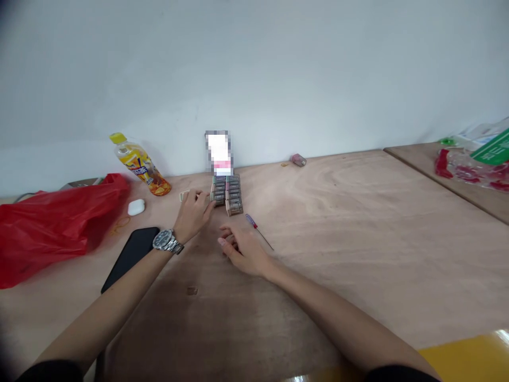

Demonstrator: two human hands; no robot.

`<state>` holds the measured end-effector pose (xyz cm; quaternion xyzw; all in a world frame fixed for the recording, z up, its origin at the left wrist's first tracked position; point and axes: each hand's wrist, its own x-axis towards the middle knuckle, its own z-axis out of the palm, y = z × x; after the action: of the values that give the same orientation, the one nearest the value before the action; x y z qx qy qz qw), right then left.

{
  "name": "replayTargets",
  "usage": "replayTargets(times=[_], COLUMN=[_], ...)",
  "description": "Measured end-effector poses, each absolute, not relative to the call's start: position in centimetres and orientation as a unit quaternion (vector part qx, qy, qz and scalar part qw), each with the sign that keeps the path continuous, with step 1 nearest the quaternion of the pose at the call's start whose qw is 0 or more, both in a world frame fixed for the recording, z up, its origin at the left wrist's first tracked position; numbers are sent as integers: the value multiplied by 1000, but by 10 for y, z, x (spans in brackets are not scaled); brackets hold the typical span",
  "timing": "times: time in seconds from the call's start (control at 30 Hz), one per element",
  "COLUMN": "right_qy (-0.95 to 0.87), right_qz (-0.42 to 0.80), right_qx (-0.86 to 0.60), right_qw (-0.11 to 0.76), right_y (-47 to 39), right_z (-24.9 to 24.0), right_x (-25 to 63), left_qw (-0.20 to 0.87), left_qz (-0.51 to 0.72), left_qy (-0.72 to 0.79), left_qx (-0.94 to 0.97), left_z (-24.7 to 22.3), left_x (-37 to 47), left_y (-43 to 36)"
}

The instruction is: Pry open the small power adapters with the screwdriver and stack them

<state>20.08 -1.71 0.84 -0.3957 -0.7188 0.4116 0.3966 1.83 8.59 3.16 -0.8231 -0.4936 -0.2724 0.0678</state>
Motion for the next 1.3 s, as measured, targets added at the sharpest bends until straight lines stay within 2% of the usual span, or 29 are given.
replayTargets(times=[0.13,0.43,0.53,0.7,0.77,0.97,1.3], right_qy=[-718,-730,-739,-757,-764,-801,-828], right_qz=[419,399,348,201,185,247,250], right_qx=[-399,-393,-399,-430,-438,-443,-391], right_qw=[388,392,417,448,436,318,315], right_y=[-18,-19,-20,-20,-18,-12,-13], right_z=[9,7,9,13,13,10,14], right_x=[201,201,201,199,199,202,205], left_qw=[0,-33,-51,-178,-223,-275,-242], left_qz=[-281,-312,-323,-323,-305,-290,-235], left_qy=[-544,-532,-517,-429,-408,-407,-365], left_qx=[-790,-786,-791,-825,-831,-821,-868], left_z=[20,12,15,23,24,13,19], left_x=[29,19,10,-7,-10,-12,-17], left_y=[98,85,63,16,1,-9,-10])
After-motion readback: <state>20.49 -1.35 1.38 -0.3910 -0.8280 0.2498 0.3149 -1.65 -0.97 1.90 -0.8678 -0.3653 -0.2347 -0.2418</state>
